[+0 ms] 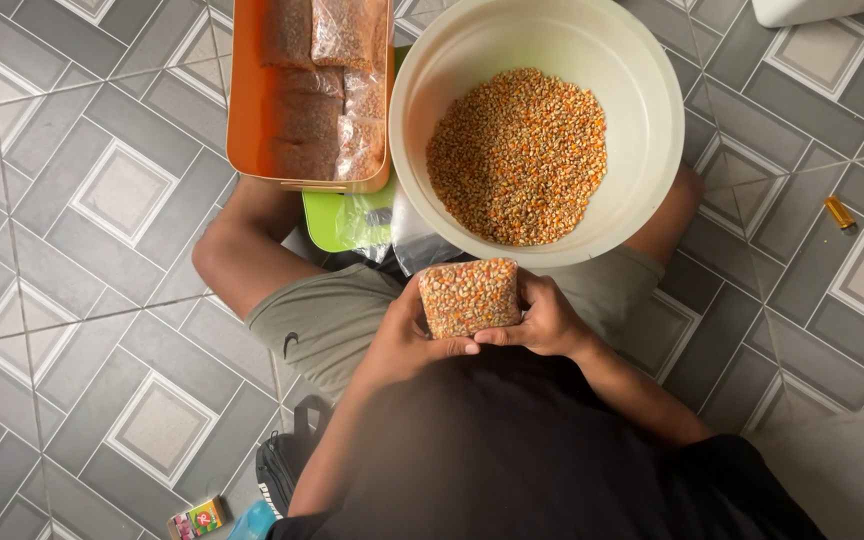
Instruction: Scooping corn kernels from a large white bowl into small clear plastic bags and organizing them into an orange container.
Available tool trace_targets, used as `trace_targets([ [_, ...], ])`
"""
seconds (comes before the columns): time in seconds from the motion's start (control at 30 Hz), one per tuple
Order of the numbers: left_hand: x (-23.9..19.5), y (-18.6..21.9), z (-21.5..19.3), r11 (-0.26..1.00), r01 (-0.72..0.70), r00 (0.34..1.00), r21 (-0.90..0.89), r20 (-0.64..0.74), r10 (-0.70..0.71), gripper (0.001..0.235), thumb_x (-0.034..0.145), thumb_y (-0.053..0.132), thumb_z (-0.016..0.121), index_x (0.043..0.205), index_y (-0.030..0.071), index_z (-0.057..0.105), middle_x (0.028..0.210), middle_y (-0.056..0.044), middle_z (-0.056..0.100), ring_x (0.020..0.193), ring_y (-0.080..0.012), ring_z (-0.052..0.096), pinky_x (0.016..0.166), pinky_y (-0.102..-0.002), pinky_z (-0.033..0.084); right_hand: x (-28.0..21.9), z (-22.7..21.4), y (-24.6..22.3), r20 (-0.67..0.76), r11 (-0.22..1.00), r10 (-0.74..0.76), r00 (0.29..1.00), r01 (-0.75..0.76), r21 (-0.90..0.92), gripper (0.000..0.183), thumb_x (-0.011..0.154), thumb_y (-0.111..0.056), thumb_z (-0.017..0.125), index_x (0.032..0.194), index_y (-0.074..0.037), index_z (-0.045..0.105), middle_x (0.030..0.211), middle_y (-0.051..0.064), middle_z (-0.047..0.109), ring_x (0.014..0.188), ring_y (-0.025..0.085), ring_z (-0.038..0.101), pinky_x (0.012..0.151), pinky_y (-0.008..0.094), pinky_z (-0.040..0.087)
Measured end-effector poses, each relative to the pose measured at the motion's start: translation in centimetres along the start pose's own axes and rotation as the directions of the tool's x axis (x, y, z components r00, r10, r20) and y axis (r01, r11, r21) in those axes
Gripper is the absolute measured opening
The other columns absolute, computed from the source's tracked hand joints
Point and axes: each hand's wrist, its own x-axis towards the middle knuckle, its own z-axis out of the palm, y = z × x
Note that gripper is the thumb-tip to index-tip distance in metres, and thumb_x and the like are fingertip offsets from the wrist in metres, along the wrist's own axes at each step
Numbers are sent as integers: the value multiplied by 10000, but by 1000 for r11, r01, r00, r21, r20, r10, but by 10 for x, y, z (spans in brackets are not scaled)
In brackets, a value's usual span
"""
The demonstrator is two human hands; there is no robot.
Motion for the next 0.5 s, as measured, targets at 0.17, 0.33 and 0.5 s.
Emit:
trace_targets([
  [0.17, -10, -11, -2, 996, 37, 999, -85, 15, -36, 981, 597, -89, 955, 1451, -55, 474, 1260, -197, 658, 1172, -281, 606, 890, -418, 610, 8, 11, -32, -62, 985, -21, 998, 10, -171, 505, 665, -190, 995, 665, -99, 498, 454, 8, 520, 428, 99, 524, 433, 245, 433],
  [0.33, -7, -4, -4, 998, 29, 999, -50, 45, -27, 947, 628, -118, 919, 1450, -51, 454, 1264, -184, 632, 1185, -282, 587, 894, -421, 610, 4, 7, -17, -31, 997, 16, 999, -18, -80, 571, 618, -214, 1023, 893, -72, 542, 672, 49, 627, 613, 132, 607, 564, 296, 516],
  [0.5, -8, -1, -4, 997, 25, 999, -69, 40, -23, 909, 655, -126, 902, 1449, -45, 468, 1247, -193, 642, 1176, -296, 602, 882, -419, 611, -4, 0, 15, 18, 998, 54, 998, -55, 36, 804, 557, -245, 1058, 1185, -38, 600, 951, 103, 765, 850, 174, 713, 733, 363, 624],
])
